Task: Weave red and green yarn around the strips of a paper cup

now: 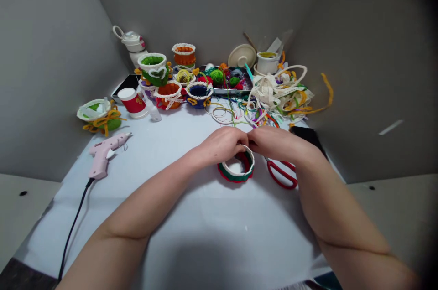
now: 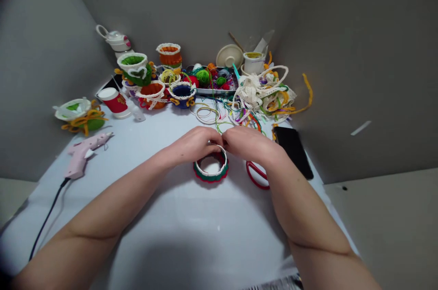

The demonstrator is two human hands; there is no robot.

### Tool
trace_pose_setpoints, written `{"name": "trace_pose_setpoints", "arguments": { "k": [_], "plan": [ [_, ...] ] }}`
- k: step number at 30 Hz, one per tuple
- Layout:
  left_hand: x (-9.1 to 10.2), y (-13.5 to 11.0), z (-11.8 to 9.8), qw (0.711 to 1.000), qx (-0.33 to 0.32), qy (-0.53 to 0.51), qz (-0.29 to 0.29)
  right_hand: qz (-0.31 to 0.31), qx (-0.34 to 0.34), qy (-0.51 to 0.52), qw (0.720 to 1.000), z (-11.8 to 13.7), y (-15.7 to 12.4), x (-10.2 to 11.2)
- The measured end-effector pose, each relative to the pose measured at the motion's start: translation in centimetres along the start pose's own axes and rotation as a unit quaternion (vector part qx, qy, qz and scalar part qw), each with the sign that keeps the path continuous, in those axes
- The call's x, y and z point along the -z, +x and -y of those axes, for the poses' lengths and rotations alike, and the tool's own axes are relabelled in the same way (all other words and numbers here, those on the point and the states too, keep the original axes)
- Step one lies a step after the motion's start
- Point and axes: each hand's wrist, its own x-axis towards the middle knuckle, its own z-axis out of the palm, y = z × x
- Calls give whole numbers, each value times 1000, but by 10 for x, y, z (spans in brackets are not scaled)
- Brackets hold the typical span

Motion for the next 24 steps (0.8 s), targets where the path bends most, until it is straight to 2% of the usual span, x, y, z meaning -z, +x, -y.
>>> {"name": "trace_pose_setpoints", "arguments": {
  "k": [6, 8, 12, 17, 24],
  "plan": [
    [19, -3, 11, 994, 67, 69, -56, -79, 7, 28, 996, 4, 6, 2],
    [20, -3, 17, 993, 82, 65, -58, -89, 5, 41, 995, 3, 8, 1],
    [16, -2, 25, 997, 60, 5, -40, -91, 15, 43, 995, 1, 11, -2],
    [13, -2, 23, 996, 53, -61, -35, -86, 24, 36, 995, -1, 12, -4],
    [10, 2, 20, 995, 80, -18, -63, -38, 57, 71, 995, -3, -1, 6]
  ]
}}
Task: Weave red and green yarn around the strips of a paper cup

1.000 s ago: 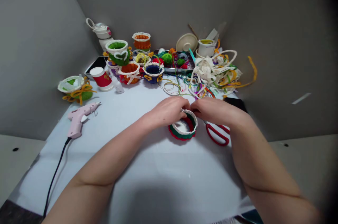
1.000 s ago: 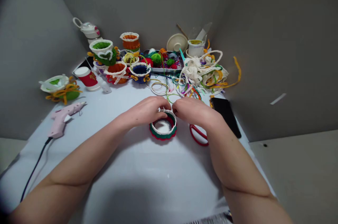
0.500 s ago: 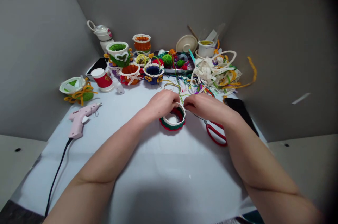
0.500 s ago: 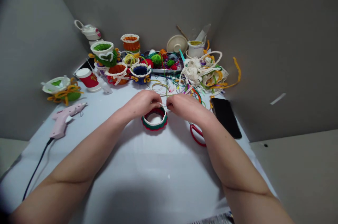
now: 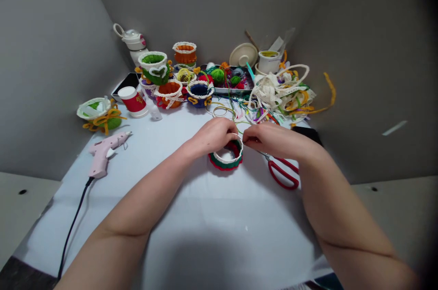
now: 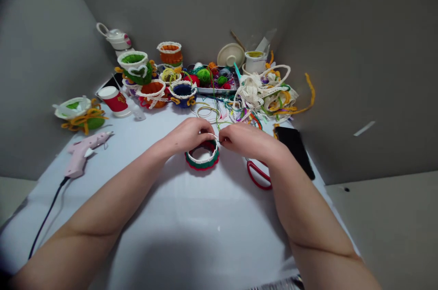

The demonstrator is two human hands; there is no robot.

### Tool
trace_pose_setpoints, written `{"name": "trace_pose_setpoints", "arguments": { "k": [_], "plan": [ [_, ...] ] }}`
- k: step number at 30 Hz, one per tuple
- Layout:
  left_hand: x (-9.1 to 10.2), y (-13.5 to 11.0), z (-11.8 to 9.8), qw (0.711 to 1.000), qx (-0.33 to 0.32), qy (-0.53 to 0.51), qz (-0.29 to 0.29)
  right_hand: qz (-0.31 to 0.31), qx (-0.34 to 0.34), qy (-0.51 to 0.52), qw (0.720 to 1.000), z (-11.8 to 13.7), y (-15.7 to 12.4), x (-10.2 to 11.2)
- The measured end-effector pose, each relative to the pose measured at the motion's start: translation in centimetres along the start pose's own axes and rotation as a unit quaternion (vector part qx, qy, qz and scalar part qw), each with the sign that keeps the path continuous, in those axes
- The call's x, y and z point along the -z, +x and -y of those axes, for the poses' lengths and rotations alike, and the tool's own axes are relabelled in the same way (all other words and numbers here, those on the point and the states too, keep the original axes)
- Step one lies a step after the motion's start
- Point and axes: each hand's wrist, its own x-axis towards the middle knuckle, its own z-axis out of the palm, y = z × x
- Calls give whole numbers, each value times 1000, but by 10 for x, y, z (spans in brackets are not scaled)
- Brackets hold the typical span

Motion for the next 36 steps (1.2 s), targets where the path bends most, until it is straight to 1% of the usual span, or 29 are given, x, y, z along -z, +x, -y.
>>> {"name": "trace_pose_setpoints", "arguments": {
  "k": [2, 4, 8, 13, 15, 18, 21, 25, 29, 33, 36],
  "plan": [
    [-1, 0, -1, 1000, 3, 8, -1, -13, 13, 19, 1000, 1, -5, 5],
    [-1, 0, 0, 1000, 3, 15, -2, -38, 16, 41, 998, 2, -8, 8],
    [-1, 0, 1, 1000, 2, 25, -3, -100, -12, 63, 993, 7, -5, 6],
    [-2, 0, 1, 999, -6, 41, -4, -132, -37, 29, 990, 18, 2, -2],
    [-2, 0, 2, 999, -10, 54, -5, -138, -26, 8, 990, 23, 4, -3],
    [-2, 1, 2, 998, -13, 67, -11, -128, 23, -20, 991, 28, 3, -2],
    [-2, 1, 2, 998, -7, 57, -10, -98, 55, -30, 993, 29, -1, 2],
    [0, 0, 2, 1000, 2, 18, -2, -73, 64, -2, 995, 22, -11, 9],
    [1, 0, 0, 1000, 11, 12, 2, -66, 78, 22, 995, 8, -17, 11],
    [1, 0, 0, 1000, 14, 15, 5, -49, 61, 25, 997, -3, -17, 10],
    [0, 0, 0, 1000, 16, 16, 2, -25, 40, 19, 999, -6, -12, 7]
  ]
}}
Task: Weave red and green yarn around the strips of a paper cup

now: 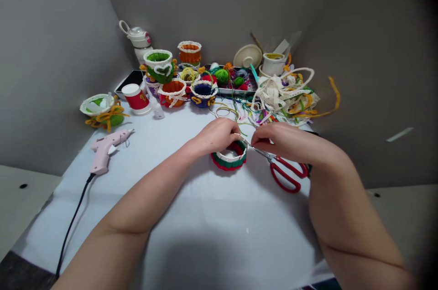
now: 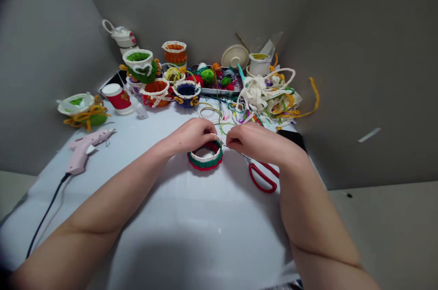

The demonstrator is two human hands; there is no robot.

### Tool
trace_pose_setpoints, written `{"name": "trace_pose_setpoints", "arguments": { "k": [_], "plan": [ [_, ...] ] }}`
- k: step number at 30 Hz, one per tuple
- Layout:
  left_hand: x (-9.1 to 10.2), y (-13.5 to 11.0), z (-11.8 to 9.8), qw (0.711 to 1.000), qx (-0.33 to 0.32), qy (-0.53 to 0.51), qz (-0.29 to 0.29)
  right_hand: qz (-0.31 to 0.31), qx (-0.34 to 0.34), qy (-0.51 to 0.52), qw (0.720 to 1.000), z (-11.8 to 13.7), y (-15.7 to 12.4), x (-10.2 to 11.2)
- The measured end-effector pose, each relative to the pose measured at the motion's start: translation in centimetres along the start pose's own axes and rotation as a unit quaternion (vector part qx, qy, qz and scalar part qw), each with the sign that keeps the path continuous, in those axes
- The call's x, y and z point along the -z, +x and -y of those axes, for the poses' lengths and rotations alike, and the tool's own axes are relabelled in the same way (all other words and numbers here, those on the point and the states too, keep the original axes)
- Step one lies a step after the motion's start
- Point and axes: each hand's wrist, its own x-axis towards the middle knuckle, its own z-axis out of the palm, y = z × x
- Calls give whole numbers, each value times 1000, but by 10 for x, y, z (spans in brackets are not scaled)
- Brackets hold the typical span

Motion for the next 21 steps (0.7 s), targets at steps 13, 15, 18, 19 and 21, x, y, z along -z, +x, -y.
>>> {"name": "trace_pose_setpoints", "arguments": {
  "k": [13, 15, 18, 19, 21],
  "plan": [
    [10, -8, -6, 988, -6, 152, 37, 34, -42, -36, 998, -1, 17, -13],
    [8, -8, -7, 985, 3, 165, 42, 37, -38, -44, 998, -1, 19, -15],
    [6, -8, -9, 983, 19, 176, 47, 40, -37, -53, 997, -2, 21, -16],
    [6, -8, -10, 983, 23, 178, 48, 38, -37, -52, 997, -3, 21, -17],
    [6, -8, -11, 983, 27, 175, 50, 29, -35, -43, 998, -4, 20, -16]
  ]
}}
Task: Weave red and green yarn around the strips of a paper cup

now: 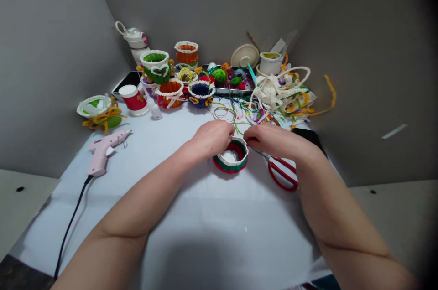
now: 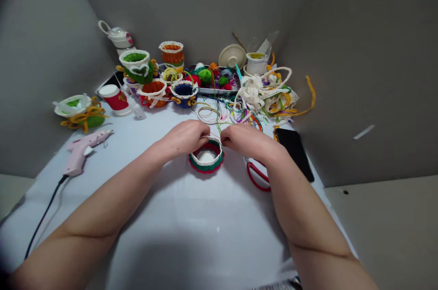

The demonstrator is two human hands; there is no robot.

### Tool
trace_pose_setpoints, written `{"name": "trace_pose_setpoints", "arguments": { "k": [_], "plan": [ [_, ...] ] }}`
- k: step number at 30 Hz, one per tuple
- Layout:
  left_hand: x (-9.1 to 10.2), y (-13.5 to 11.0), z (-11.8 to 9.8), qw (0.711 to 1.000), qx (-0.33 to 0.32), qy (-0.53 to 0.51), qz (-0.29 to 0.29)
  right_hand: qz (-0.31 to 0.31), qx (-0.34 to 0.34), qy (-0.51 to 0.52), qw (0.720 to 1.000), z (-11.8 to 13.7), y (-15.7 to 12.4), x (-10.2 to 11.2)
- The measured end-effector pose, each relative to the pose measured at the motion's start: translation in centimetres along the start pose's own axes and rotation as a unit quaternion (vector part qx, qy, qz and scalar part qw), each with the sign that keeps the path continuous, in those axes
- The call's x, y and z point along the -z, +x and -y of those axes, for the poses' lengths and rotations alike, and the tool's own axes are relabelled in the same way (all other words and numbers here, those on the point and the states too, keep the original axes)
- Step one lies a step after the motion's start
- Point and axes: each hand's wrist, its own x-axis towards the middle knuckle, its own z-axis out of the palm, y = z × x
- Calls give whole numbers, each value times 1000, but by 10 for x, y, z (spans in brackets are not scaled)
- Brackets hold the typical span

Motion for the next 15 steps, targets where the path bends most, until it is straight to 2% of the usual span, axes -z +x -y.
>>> {"name": "trace_pose_setpoints", "arguments": {
  "k": [7, 15],
  "plan": [
    [-2, 1, 0, 987, -87, -132, -34, -17, 3, 9, 1000, -1, -1, 0],
    [-15, 8, -3, 973, -110, -201, -31, 7, -24, 9, 1000, 3, 2, 1]
  ]
}}
